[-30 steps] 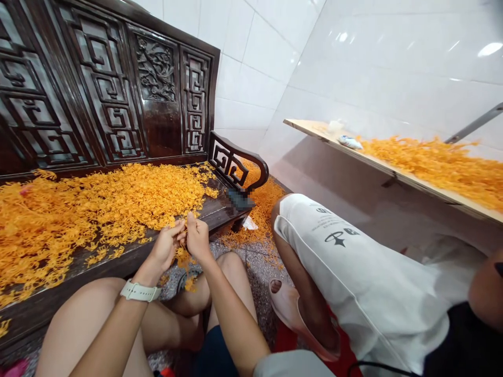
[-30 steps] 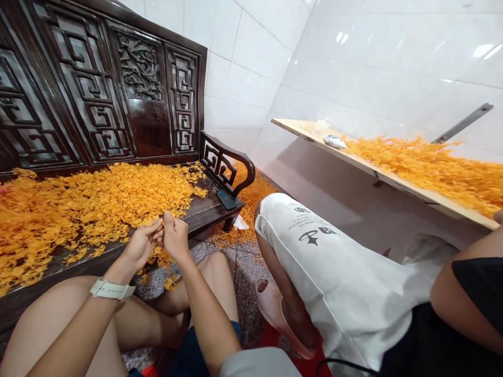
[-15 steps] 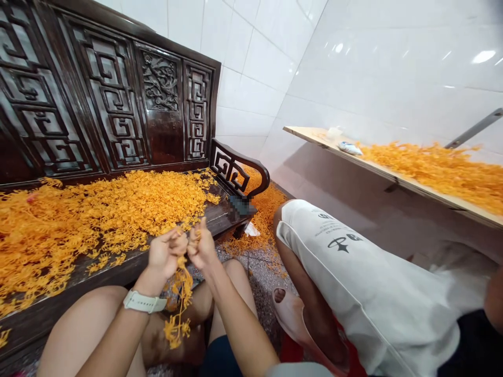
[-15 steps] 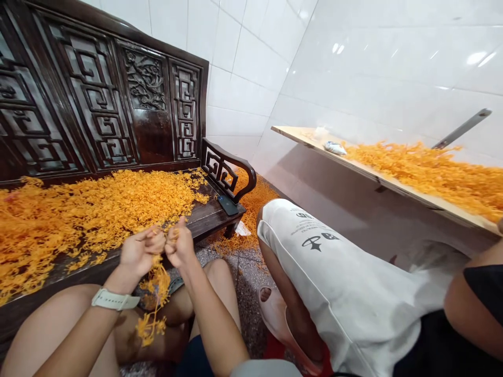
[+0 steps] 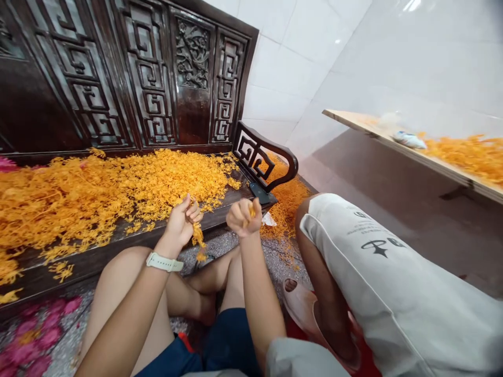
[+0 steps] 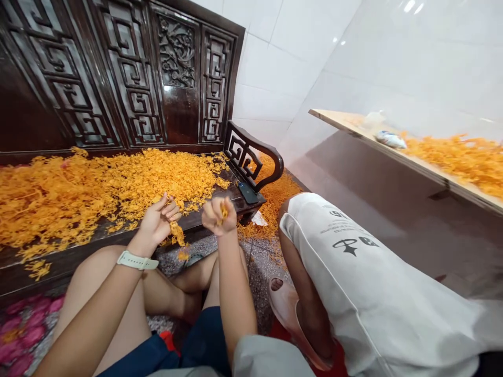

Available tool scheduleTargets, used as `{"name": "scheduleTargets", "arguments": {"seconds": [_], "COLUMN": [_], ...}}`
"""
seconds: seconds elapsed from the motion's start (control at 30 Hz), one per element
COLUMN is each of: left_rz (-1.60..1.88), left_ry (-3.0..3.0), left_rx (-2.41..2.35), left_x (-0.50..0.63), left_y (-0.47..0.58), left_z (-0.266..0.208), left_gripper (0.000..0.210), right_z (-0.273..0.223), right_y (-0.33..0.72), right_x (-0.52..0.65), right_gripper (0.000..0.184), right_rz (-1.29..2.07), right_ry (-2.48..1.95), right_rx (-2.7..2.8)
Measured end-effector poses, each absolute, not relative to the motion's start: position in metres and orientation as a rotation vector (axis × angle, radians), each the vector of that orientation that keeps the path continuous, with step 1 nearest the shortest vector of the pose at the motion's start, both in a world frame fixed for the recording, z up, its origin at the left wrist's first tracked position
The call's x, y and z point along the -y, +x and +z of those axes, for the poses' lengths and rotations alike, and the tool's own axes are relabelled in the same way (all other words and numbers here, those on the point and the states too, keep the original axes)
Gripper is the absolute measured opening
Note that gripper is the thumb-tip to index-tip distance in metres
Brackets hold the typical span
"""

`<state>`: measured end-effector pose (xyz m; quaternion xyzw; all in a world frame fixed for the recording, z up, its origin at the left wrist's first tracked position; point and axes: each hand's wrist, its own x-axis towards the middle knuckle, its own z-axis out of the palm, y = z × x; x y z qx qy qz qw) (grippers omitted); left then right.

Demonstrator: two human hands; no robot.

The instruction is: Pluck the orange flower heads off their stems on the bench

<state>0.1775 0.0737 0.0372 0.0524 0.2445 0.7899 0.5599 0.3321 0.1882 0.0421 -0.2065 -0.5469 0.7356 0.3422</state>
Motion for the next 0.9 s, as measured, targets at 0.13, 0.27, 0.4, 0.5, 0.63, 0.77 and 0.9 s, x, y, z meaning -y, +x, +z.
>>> {"name": "scheduleTargets", "arguments": {"seconds": [0.13, 0.27, 0.4, 0.5, 0.63, 0.77, 0.9], "left_rz": [1.896, 1.935, 1.972, 1.934, 1.976, 2.237, 2.248], "left_ry": [0.208, 0.308, 0.381, 0.427, 0.5, 0.282, 0.086], "left_rx": [-0.66, -0.766, -0.958, -1.123, -1.203, -1.319, -1.258], "left_x": [-0.078, -0.081, -0.085, -0.087, -0.089, -0.091, -0.089], "left_y": [0.18, 0.182, 0.182, 0.185, 0.184, 0.153, 0.128], "left_z": [0.032, 0.029, 0.024, 0.017, 0.011, 0.012, 0.016], "left_gripper": [0.031, 0.043, 0.045, 0.047, 0.045, 0.029, 0.03], "right_z": [0.029, 0.003, -0.01, -0.006, 0.016, 0.07, 0.123], "right_y": [0.294, 0.277, 0.274, 0.27, 0.274, 0.304, 0.33], "right_x": [-0.224, -0.234, -0.214, -0.196, -0.169, -0.118, -0.091], "right_gripper": [0.063, 0.052, 0.06, 0.066, 0.064, 0.059, 0.044], "right_rz": [1.303, 0.928, 1.131, 1.43, 1.282, 1.47, 2.17], "right_ry": [-1.006, -1.161, -0.941, -0.756, -0.636, -0.428, 0.512], "right_rx": [1.552, 1.697, 1.704, 1.621, 1.793, 2.034, 2.64]}}
